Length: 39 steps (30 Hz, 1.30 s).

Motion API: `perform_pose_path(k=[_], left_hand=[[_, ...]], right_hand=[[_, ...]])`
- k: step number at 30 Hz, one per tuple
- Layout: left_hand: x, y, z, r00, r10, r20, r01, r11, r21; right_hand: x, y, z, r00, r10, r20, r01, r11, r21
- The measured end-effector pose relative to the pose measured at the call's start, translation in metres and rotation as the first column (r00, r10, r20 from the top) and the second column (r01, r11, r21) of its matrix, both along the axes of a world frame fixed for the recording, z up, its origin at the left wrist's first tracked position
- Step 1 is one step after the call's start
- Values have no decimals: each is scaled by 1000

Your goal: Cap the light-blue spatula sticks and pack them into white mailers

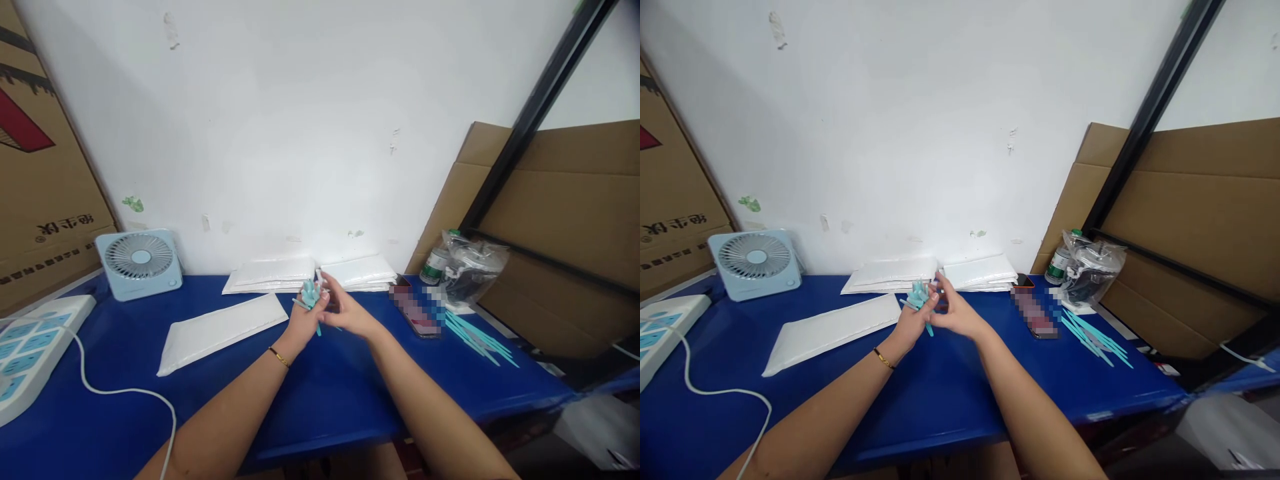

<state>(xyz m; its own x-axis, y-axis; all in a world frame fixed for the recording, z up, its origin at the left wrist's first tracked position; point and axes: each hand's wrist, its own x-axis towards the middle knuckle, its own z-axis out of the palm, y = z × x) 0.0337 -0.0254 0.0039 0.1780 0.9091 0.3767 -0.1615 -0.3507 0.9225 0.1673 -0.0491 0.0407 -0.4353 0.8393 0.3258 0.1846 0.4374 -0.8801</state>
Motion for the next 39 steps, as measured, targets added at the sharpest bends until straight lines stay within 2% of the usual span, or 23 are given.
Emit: perform_pose_path(k=[2,5,8,10,12,14,16,17,18,19,21,23,25,27,28,29,30,32,33,35,37,39], left_hand=[[0,2,0,998,56,7,-56,998,-32],[3,1,-4,994,73,-84,-75,997,-20],[3,-6,-2,947,135,-290,-90,983,162],[-7,-6,7,863,177,-472,-31,953,301],[-30,-1,20,736,190,-649,56,939,339],[-62,8,31,536,191,-822,56,964,260],[-94,20,36,298,120,-947,-64,992,106],[-108,26,35,205,66,-977,-155,987,34],[-119,31,33,145,3,-989,-221,975,-29],[-127,35,30,134,-31,-990,-246,967,-64],[-134,40,25,190,-50,-981,-253,962,-98],[-133,40,25,340,-28,-940,-216,971,-107],[-127,38,32,586,26,-810,-173,981,-93],[-120,34,45,858,126,-498,-177,983,-55],[-117,32,53,943,189,-274,-211,976,-54],[-114,31,59,968,249,-34,-251,964,-84],[-110,30,65,941,285,184,-261,954,-148],[-104,30,71,802,312,509,-170,937,-307],[-101,31,71,729,317,607,-89,923,-375],[-93,33,65,612,346,711,53,879,-474],[-83,35,54,565,399,722,125,824,-552],[-69,33,42,574,402,714,196,779,-596]], right_hand=[[-6,1,-13,998,55,5,-54,998,-23],[-17,3,-27,999,-42,-4,42,999,31],[-21,5,-34,994,-109,-30,110,994,27],[-18,6,-36,995,-96,-26,95,994,-50],[-11,8,-37,991,-123,-57,115,985,-130],[-5,11,-39,961,-230,-153,208,967,-148],[0,15,-43,899,-350,-264,320,935,-151],[1,18,-45,870,-394,-297,356,918,-174],[1,19,-47,851,-423,-311,370,904,-215],[1,21,-50,846,-434,-310,361,894,-265],[-1,23,-53,851,-423,-312,306,881,-359],[-1,24,-53,838,-407,-364,256,881,-397],[1,22,-48,806,-400,-436,242,895,-374],[5,17,-40,787,-391,-477,255,911,-325],[8,14,-35,789,-382,-481,264,918,-295],[9,11,-31,801,-367,-473,271,927,-260],[10,6,-27,824,-344,-451,273,938,-216],[7,-4,-21,900,-258,-351,239,966,-98],[4,-9,-19,940,-206,-274,206,978,-28],[-5,-18,-18,989,-119,-88,130,982,135],[-15,-23,-20,990,-125,72,92,930,355],[-23,-24,-22,959,-247,139,121,801,586]])
